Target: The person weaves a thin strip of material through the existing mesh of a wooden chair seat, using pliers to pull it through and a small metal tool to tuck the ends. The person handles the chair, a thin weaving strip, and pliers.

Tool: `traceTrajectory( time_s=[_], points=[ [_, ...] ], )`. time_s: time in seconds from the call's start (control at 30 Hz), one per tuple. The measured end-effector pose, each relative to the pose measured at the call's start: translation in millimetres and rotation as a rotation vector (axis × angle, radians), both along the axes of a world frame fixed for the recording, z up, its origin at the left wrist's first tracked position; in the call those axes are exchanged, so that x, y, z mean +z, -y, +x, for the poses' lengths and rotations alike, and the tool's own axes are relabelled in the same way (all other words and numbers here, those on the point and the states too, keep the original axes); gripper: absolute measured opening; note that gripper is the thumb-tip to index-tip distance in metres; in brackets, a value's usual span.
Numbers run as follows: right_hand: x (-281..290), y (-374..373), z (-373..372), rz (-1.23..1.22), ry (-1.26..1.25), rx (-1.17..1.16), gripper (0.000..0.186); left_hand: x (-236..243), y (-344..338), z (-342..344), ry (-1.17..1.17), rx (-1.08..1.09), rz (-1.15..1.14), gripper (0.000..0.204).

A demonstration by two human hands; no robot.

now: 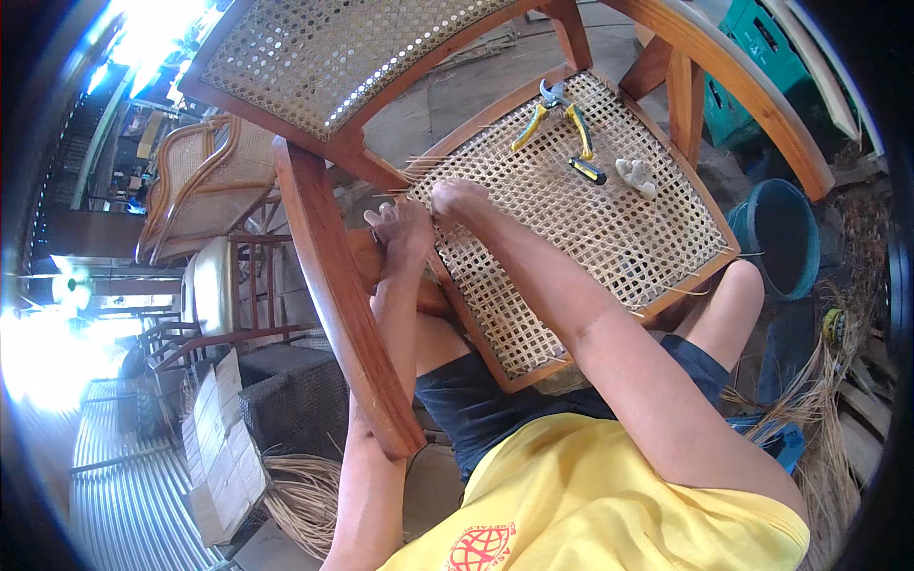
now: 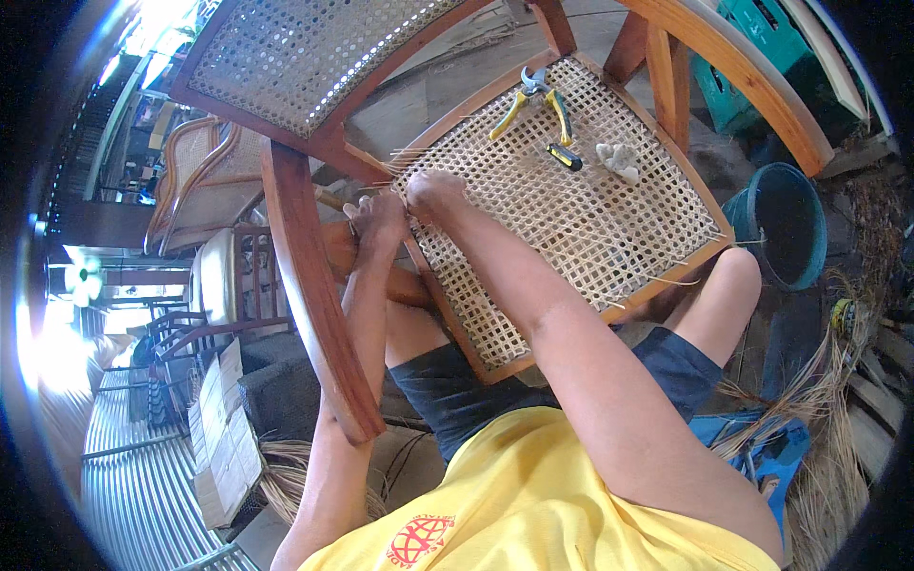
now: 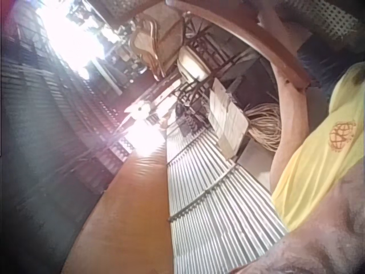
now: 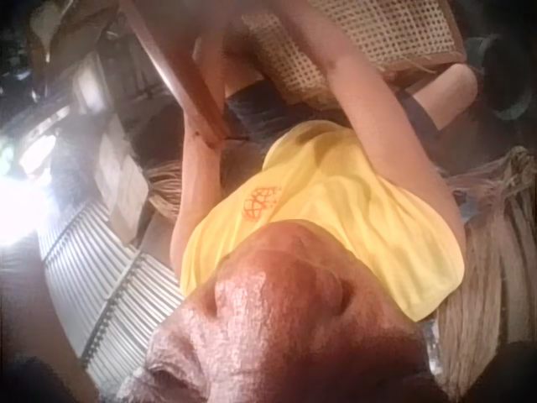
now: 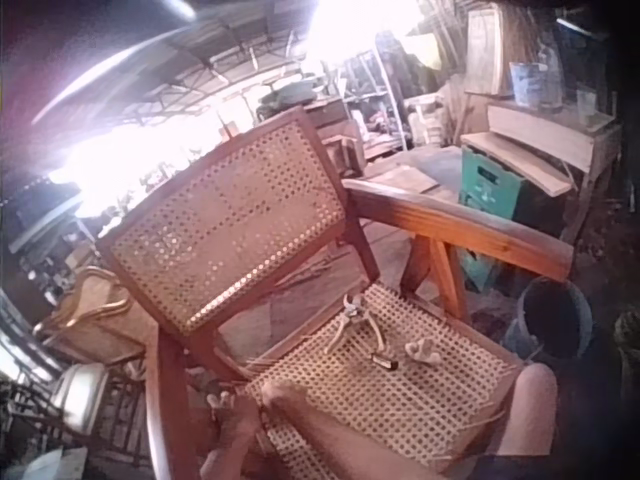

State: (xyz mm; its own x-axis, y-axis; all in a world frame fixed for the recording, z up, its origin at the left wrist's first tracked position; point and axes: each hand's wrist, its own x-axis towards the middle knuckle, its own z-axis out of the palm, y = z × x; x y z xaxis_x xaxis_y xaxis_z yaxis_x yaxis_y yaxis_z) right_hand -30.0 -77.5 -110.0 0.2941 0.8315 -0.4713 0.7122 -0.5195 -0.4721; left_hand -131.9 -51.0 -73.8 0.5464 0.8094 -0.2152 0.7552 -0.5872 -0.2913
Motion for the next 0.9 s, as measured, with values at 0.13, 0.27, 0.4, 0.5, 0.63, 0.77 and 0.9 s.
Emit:
traceTrajectory(
  time_s=[0.13, 0.27, 0.4, 0.5, 0.63, 0.77, 0.9],
  points=[
    [1, 1, 6, -0.074, -0.034, 0.049, 0.034, -4, 6, 4, -0.015, -0.007, -0.027, 0.032],
    [3, 13, -4, 0.104, 0.021, -0.001, 0.043, -5, 6, 0, -0.008, -0.003, -0.015, 0.027],
    [-11, 14, -5, 0.179, -0.009, -0.047, 0.036, -5, 2, 5, -0.111, -0.004, -0.083, 0.028],
    [-29, 19, -4, 0.304, 0.043, -0.026, 0.028, -8, -1, 7, -0.112, 0.005, -0.102, 0.028],
    [-44, 20, -1, 0.348, -0.039, 0.073, 0.023, -19, -16, 0, -0.120, 0.012, -0.164, 0.026],
    [-57, 20, 4, 0.393, -0.064, 0.036, 0.019, -19, -15, 5, -0.200, -0.002, -0.144, 0.027],
    [-54, 19, 10, 0.379, -0.025, 0.028, 0.022, -11, -10, 14, -0.203, 0.030, -0.174, 0.027]
  ],
)
